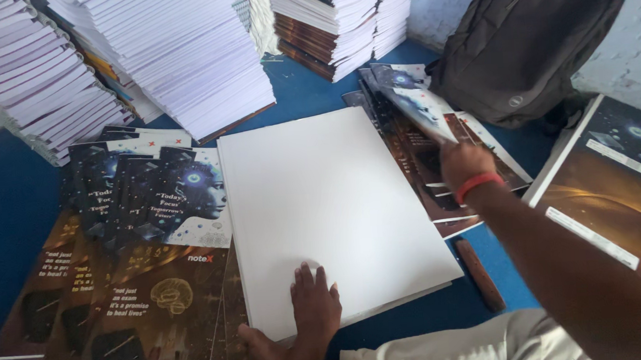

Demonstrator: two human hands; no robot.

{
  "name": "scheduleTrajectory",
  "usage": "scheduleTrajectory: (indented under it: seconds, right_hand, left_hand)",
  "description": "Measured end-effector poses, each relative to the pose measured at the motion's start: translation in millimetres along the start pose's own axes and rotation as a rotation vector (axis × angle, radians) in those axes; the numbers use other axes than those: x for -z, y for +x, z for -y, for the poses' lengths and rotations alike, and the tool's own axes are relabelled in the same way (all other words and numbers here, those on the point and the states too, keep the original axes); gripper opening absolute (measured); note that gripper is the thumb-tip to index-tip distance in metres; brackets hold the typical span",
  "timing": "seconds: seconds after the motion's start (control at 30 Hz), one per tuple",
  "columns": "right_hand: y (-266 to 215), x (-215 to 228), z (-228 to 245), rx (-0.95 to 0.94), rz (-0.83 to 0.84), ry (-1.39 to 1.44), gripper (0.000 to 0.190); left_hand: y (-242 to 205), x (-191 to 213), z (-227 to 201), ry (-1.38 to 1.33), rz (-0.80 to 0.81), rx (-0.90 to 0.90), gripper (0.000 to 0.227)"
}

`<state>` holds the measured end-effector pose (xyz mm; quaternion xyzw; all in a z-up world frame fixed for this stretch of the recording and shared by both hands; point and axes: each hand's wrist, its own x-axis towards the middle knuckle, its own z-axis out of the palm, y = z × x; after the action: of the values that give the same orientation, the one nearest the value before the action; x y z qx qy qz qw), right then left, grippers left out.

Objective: The person wraps a book cover around a stack of blank pages, aligns the edges, and smooths the cover with a wooden block. The person repeats this process for multiple book stacks, placing each finished unit aside.

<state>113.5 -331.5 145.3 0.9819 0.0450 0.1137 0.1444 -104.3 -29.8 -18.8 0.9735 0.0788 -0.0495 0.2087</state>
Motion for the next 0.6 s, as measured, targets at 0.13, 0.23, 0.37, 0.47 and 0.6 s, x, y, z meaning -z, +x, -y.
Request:
scheduleTrajectory:
  seconds: [0.13,0.23,0.37,0.47,0.6]
  right_hand:
    - [-17.1,-16.4,33.7,0.010,0.110,-0.063,0.025]
    - [-10.3,-23.3,53.4,-0.013,0.110,-0.041,0.026]
    - [14.1,-23.3,40.9,0.009,0.108,-0.017,0.027]
    - [22.6,-32.8,22.6,0.125,-0.164,-0.061,0.030]
    - [7.7,-81.5,37.8,0.143,0.031,-0.002,0.025]
  left_hand:
    - [-3.0,-2.6,0.7,0.002,-0.037,-0.020,0.055]
    - [-1.5,-1.3,0.7,0.005,-0.045,-0.024,0.055]
    - [-2.9,0.7,-1.8,0.005,-0.047,-0.021,0.055]
    - [-3.4,2.2,-3.5,0.001,-0.059,-0.019,0.055]
    - [-1.5,1.8,-4.8,0.011,-0.019,-0.007,0.056]
